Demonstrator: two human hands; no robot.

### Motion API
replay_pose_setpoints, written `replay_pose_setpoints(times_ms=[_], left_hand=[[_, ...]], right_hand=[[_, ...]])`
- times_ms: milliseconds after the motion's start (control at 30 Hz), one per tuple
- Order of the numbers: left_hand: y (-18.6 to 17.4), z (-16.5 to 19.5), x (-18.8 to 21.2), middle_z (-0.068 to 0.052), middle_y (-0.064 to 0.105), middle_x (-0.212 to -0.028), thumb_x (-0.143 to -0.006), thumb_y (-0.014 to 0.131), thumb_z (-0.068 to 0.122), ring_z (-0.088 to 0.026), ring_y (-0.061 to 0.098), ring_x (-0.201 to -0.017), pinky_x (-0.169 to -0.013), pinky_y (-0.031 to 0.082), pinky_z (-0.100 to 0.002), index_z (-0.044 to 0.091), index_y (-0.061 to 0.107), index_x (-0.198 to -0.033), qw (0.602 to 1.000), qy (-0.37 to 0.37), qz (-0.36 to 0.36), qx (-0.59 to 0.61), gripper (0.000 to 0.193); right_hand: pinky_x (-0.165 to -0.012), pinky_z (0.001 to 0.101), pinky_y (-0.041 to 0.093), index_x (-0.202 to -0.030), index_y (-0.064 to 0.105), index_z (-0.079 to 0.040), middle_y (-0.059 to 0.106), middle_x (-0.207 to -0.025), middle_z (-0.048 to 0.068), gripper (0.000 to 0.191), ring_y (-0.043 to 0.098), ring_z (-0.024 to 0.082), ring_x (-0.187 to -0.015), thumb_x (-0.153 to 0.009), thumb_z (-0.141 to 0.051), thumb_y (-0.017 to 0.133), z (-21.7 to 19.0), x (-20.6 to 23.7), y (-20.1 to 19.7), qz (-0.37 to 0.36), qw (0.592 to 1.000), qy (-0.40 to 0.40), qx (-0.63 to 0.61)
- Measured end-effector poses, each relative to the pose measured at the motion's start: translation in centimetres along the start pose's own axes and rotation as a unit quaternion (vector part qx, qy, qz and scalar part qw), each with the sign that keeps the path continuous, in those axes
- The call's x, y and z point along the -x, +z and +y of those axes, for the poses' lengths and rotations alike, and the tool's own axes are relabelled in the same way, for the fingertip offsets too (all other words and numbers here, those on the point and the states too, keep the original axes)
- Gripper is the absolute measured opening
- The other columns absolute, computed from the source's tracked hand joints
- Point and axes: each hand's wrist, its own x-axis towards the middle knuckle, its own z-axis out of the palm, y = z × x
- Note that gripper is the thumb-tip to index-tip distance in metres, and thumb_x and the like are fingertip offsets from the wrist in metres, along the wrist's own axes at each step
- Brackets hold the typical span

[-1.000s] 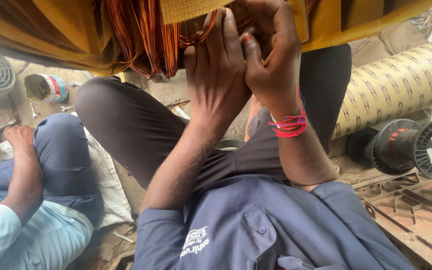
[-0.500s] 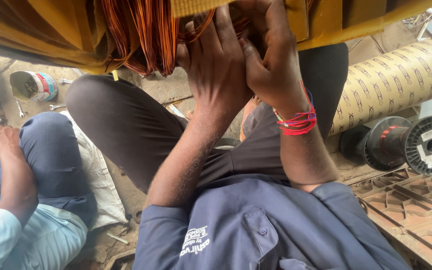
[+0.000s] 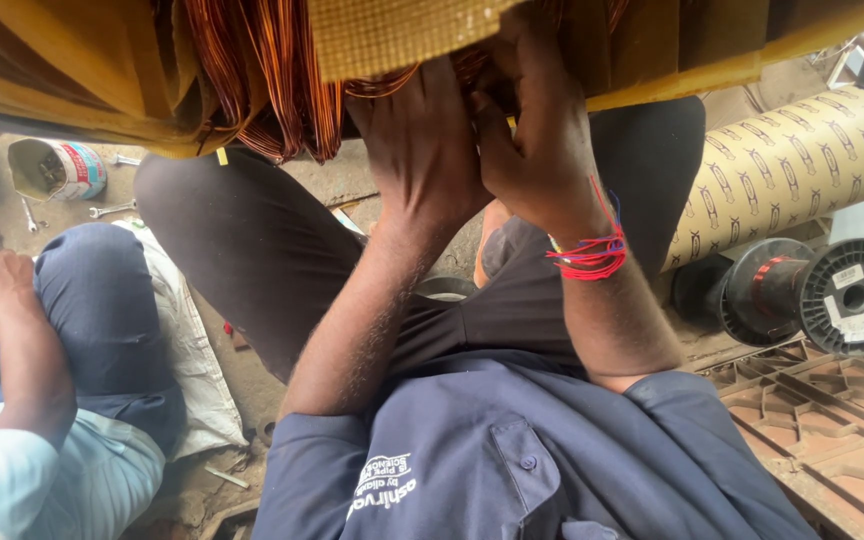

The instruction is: The person sits on the floor and winds copper wire around a yellow stator core. They use their hands to arrange the wire and occasionally use a wooden stick to press the coils into place.

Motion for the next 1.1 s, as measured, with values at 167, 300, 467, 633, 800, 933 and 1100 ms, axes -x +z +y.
replay_pose_setpoints(times_ms=[167,300,467,633,800,933,1100], left_hand=[[0.4,0.2,0.1,-0.025,0.052,-0.129,-0.087,0.067,0.032,-0.044,0.050,-0.122,-0.106,0.032,-0.061,-0.006,0.040,-0.144,1.000,0.000,0.029,-0.001,0.073],[0.9,-0.1,0.4,-0.019,0.058,-0.121,-0.090,0.066,0.030,-0.040,0.055,-0.114,-0.108,0.032,-0.062,-0.003,0.046,-0.144,1.000,-0.022,0.003,0.001,0.066],[1.2,-0.6,0.7,-0.017,0.060,-0.123,-0.094,0.066,0.032,-0.039,0.057,-0.118,-0.109,0.032,-0.059,0.003,0.051,-0.140,1.000,-0.002,0.009,0.007,0.056],[1.2,-1.3,1.0,-0.022,0.056,-0.131,-0.100,0.063,0.032,-0.038,0.055,-0.126,-0.110,0.034,-0.055,-0.002,0.052,-0.142,0.999,0.030,0.024,-0.026,0.055],[0.9,-1.7,1.3,-0.022,0.055,-0.130,-0.100,0.065,0.034,-0.042,0.053,-0.127,-0.111,0.035,-0.056,0.002,0.056,-0.135,0.997,0.044,0.002,-0.061,0.049],[0.4,-2.0,1.1,-0.023,0.053,-0.135,-0.101,0.065,0.030,-0.042,0.053,-0.129,-0.112,0.036,-0.054,-0.002,0.056,-0.140,0.997,0.057,-0.004,-0.047,0.051],[-0.2,-2.5,1.3,-0.024,0.050,-0.145,-0.102,0.065,0.025,-0.041,0.052,-0.135,-0.118,0.038,-0.052,-0.004,0.054,-0.144,0.993,0.093,0.018,-0.073,0.053]], right_hand=[[-0.091,0.0391,0.054,-0.142,0.034,0.008,0.064,-0.115,0.023,0.052,0.067,0.035,-0.102,-0.093,0.012,0.053,1.1,0.5,-0.3,-0.006,0.999,-0.027,0.032],[-0.092,0.0392,0.054,-0.134,0.045,0.003,0.065,-0.114,0.022,0.040,0.068,0.035,-0.102,-0.096,0.011,0.056,2.2,0.9,-0.4,-0.013,0.994,-0.036,0.105],[-0.091,0.0370,0.059,-0.136,0.046,0.004,0.067,-0.111,0.019,0.046,0.072,0.031,-0.101,-0.092,0.012,0.049,2.3,1.6,0.5,0.011,0.998,-0.018,0.060],[-0.090,0.0335,0.063,-0.139,0.047,0.002,0.068,-0.116,0.016,0.041,0.076,0.025,-0.100,-0.101,0.011,0.054,1.8,1.6,1.6,0.052,0.995,-0.021,0.085],[-0.100,0.0404,0.054,-0.142,0.047,0.002,0.062,-0.124,0.023,0.044,0.063,0.036,-0.114,-0.099,0.010,0.054,0.8,1.0,1.7,0.033,0.989,-0.047,0.134],[-0.111,0.0528,0.042,-0.141,0.045,0.008,0.058,-0.129,0.028,0.055,0.048,0.048,-0.126,-0.087,0.007,0.056,-0.7,0.5,1.6,0.022,0.957,-0.133,0.258],[-0.093,0.0505,0.040,-0.135,0.056,0.003,0.065,-0.118,0.020,0.054,0.056,0.040,-0.112,-0.082,-0.004,0.064,-1.7,0.2,1.2,-0.052,0.926,-0.069,0.367]])
